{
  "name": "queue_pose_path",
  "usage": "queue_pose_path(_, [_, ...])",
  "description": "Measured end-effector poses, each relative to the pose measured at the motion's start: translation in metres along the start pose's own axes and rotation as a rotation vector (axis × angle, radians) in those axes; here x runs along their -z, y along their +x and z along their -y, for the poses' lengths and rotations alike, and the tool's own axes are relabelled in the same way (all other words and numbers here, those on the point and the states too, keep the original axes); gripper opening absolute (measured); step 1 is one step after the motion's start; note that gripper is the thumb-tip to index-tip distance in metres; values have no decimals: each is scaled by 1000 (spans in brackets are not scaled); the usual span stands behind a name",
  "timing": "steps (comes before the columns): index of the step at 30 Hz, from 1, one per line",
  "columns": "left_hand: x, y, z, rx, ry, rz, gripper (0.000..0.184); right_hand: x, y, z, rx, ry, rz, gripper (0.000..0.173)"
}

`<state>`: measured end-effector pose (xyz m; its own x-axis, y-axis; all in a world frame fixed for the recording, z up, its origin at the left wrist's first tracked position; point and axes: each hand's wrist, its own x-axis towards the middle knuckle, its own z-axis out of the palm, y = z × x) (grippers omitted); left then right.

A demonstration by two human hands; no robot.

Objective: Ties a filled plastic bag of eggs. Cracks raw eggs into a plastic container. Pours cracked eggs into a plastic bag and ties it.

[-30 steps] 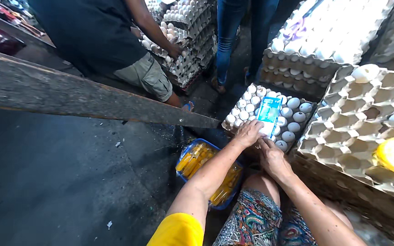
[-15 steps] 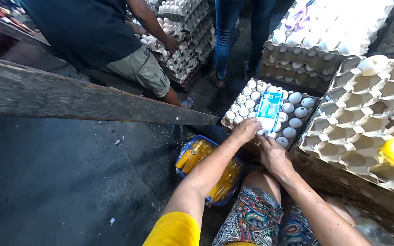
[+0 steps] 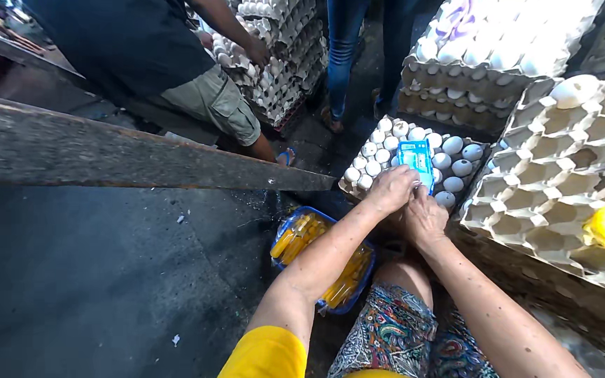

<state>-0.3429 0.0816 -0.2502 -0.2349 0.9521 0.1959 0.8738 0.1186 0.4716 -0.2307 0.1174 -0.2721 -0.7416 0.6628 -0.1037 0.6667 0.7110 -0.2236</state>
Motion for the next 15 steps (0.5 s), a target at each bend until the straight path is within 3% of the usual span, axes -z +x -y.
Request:
queue_pose_path(4, [7,-2,-3,121,-153,-67,22,5,6,-3,15,52,-65,22])
queue_pose_path(7, [3,-14,-12,455,-397,-229,31,5,7,-8,40,110,-169,15])
queue_pose_path(10, [-10,-28,-19,694,-611,-200,41,0,8,-11,51,140,-245,12])
queue_pose_path(15, [-20,-32,-23,835,-868,-250,48,-5,4,-12,68,215,-309,13])
